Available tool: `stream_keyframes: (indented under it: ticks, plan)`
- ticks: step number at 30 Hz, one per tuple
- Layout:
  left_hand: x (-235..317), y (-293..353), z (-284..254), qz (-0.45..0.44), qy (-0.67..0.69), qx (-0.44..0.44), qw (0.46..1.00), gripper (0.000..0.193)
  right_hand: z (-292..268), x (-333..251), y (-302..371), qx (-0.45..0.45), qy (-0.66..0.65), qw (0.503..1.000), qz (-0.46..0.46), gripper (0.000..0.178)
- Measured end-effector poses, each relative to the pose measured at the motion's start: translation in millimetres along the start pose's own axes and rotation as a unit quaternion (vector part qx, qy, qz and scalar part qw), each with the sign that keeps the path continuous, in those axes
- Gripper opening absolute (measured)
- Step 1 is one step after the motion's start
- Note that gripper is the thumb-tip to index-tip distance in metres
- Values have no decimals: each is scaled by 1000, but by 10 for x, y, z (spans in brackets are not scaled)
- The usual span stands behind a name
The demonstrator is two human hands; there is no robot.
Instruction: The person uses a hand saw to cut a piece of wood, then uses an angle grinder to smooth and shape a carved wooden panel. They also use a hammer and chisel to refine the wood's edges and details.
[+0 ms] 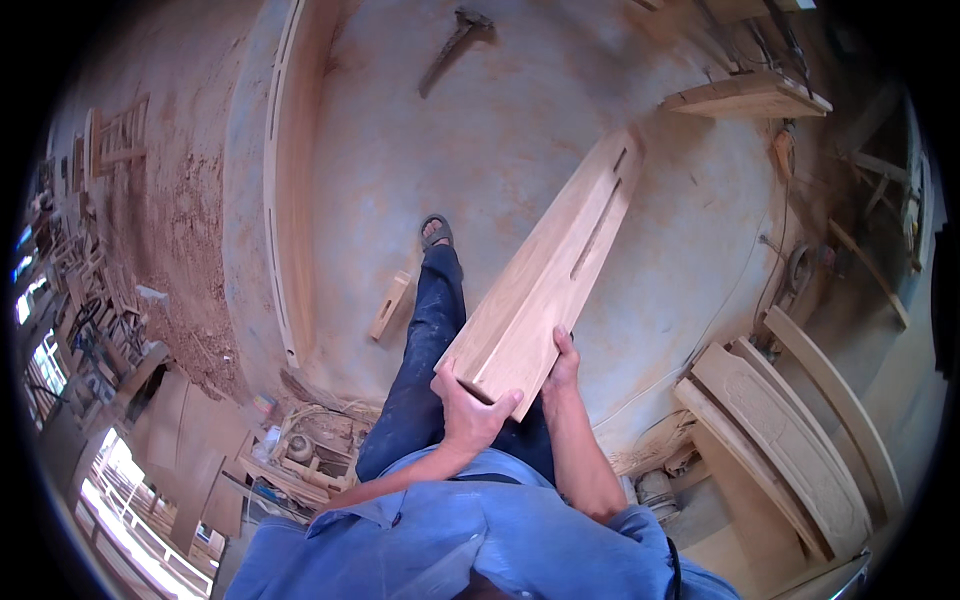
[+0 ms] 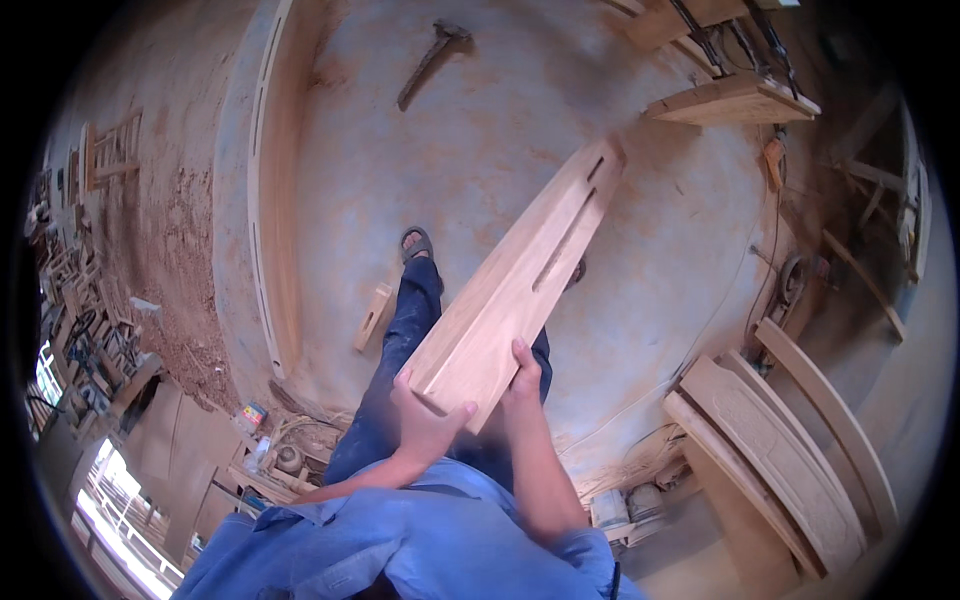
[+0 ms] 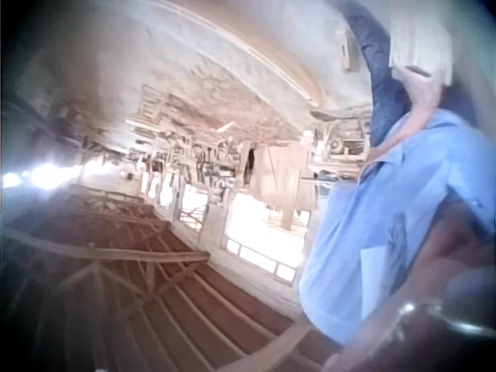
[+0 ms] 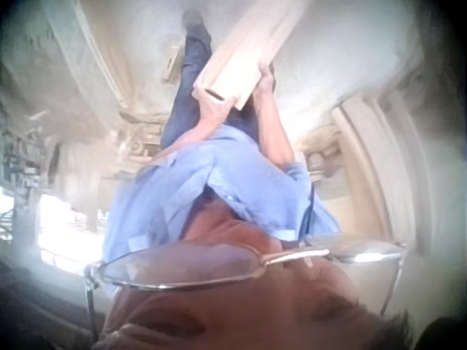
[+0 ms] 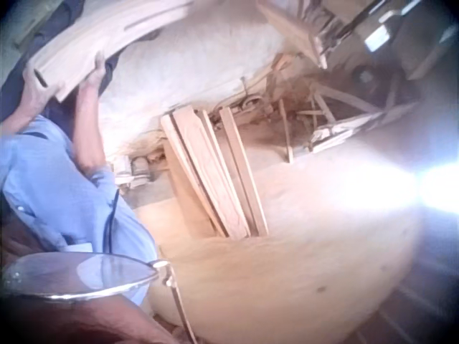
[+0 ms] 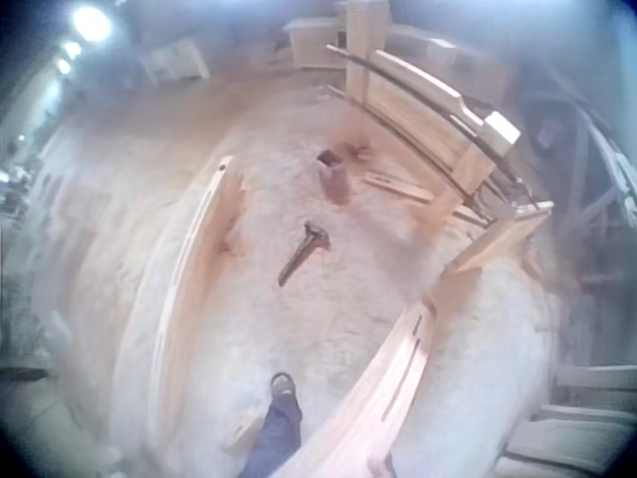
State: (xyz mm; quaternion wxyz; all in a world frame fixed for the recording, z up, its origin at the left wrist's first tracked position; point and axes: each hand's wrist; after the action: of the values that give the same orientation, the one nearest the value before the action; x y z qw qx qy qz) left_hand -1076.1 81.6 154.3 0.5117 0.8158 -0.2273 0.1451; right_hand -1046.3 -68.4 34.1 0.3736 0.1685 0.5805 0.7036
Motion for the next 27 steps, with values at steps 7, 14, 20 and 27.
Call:
stream_keyframes:
  ticks: [7,14,20,27]
  plan:
    - [-681,-381,-480,59,-45,-32,997,114,-112,640,-68,-17,-135,987,85,76]
    - [-1403,-2262,-1392,-74,200,-22,977,101,11,488,-316,-32,214,972,93,76]
    - [-1341,-3644,-1617,-99,263,65,958,94,-1540,6,-487,132,665,716,-165,63]
    - [-1517,-4725,-1258,-70,260,7,963,97,-980,-84,-624,114,799,535,-250,49]
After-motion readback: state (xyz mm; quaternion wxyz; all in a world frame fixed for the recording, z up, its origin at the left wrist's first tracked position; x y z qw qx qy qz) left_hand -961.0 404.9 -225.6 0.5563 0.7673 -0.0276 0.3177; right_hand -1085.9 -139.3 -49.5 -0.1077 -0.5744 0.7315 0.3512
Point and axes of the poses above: each hand's wrist, its own y-axis away from the middle knuckle, its own z-axis out of the palm, x = y × z, and after that the axes turned 2 degrees about -z, right-handed
